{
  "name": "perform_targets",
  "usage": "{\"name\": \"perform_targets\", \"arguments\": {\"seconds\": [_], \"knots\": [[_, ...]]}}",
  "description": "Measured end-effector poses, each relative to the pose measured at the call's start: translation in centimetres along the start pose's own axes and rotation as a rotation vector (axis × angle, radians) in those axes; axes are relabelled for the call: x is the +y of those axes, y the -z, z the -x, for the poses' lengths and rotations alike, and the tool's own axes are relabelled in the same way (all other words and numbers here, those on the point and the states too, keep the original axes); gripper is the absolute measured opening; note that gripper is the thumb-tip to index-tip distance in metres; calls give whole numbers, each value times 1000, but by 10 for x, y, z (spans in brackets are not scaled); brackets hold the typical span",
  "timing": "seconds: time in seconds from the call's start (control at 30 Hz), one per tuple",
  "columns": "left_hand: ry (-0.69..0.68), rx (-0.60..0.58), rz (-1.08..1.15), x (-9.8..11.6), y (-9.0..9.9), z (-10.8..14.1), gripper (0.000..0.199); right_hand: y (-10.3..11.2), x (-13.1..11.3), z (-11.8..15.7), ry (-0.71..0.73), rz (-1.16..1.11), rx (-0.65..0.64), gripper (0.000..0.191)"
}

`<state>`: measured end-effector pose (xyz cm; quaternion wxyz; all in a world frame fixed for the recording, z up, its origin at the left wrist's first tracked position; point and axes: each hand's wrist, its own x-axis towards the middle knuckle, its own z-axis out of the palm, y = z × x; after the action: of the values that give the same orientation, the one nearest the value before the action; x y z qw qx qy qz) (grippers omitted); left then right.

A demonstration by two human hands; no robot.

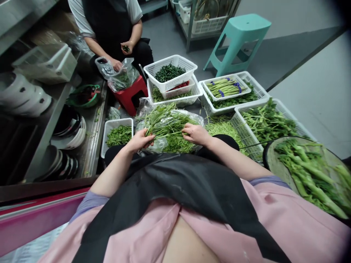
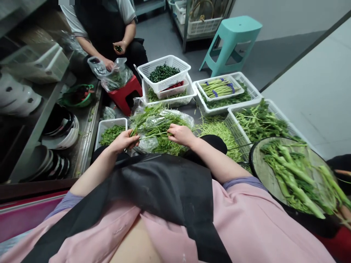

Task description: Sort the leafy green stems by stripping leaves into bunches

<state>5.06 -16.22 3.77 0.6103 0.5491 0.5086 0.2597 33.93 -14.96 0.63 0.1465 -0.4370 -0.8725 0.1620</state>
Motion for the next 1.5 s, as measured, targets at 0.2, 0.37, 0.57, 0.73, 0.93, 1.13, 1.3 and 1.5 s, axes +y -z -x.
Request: {"name": "perform_targets", "arguments": {"seconds": [0.2,0.37,0.57,0.73,0.93,1.13,1.3,1.5], "knots": [[-3,85,200,0,-7,-1,50,-17,6,-4,-302,-502,352,14],[17,66,198,3,-11,-3,51,-12,33,-4,-777,-964,800,23],[62,-23,205,7,-16,-9,49,14,-2,-5,27,-219,416,17],[74,-16,259,12,-24,-12,46,-2,-32,-21,103,67,-38,25],[65,150,289,6,-29,-23,41,-21,-33,-18,-41,-102,-191,33],[73,203,386,-4,-28,-29,39,-29,-27,-10,-142,-137,-115,51],[26,293,457,-7,-21,-32,41,-26,-17,-3,-226,-208,-128,42],[20,458,611,2,-16,-39,48,-21,-14,-2,-350,-310,-67,28]]}}
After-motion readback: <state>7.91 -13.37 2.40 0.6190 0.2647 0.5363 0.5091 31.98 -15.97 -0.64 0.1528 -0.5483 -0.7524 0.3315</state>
